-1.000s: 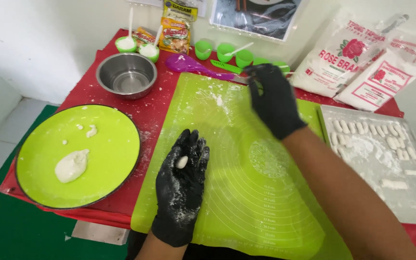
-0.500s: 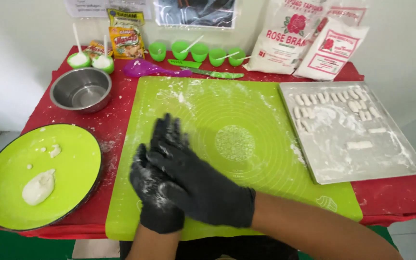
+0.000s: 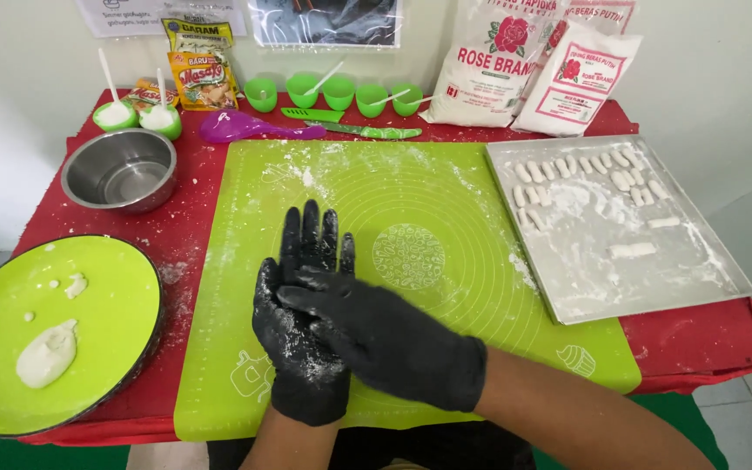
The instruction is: Rolling small pieces of dough into cylindrical rice cakes and arranging them on a tray.
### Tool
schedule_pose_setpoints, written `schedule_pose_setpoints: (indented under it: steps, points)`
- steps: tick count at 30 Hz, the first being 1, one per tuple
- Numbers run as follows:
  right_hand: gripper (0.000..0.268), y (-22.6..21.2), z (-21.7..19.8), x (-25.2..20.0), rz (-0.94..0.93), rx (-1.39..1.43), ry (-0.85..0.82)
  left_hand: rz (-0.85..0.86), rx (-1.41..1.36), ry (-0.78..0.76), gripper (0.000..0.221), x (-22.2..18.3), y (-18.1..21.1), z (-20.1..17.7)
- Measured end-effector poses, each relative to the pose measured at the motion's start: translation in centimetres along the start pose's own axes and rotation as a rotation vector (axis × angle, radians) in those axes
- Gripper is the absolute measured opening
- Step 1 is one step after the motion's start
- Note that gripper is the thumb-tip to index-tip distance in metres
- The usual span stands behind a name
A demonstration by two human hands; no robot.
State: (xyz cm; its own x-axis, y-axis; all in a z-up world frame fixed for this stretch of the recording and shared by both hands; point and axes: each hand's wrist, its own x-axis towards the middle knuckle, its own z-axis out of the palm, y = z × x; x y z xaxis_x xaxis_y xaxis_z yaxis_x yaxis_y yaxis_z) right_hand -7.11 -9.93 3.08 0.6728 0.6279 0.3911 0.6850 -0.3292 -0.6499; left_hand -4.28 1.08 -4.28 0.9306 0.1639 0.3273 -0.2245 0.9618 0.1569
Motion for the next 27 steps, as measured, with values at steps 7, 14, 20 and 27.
schedule_pose_setpoints:
  steps: [7,14,20,27]
  points:
    - [0.057,0.7,1.3,3.9,0.027,0.093,0.077,0.164,0.088,-0.042,0.063,-1.5,-1.6,1.3]
    - [0.067,2.3,1.1,5.5,0.152,0.285,0.236,-0.158,-0.044,0.351,0.05,0.0,0.0,5.0]
    - [0.053,-1.7,0.9,1.5,0.092,0.217,-0.039,0.274,0.702,0.342,0.049,2.0,3.8,-1.1]
    - [0.014,-0.9,-2.5,3.3,0.128,0.009,0.213,-0.093,0.225,0.584,0.056,3.8,3.3,6.9]
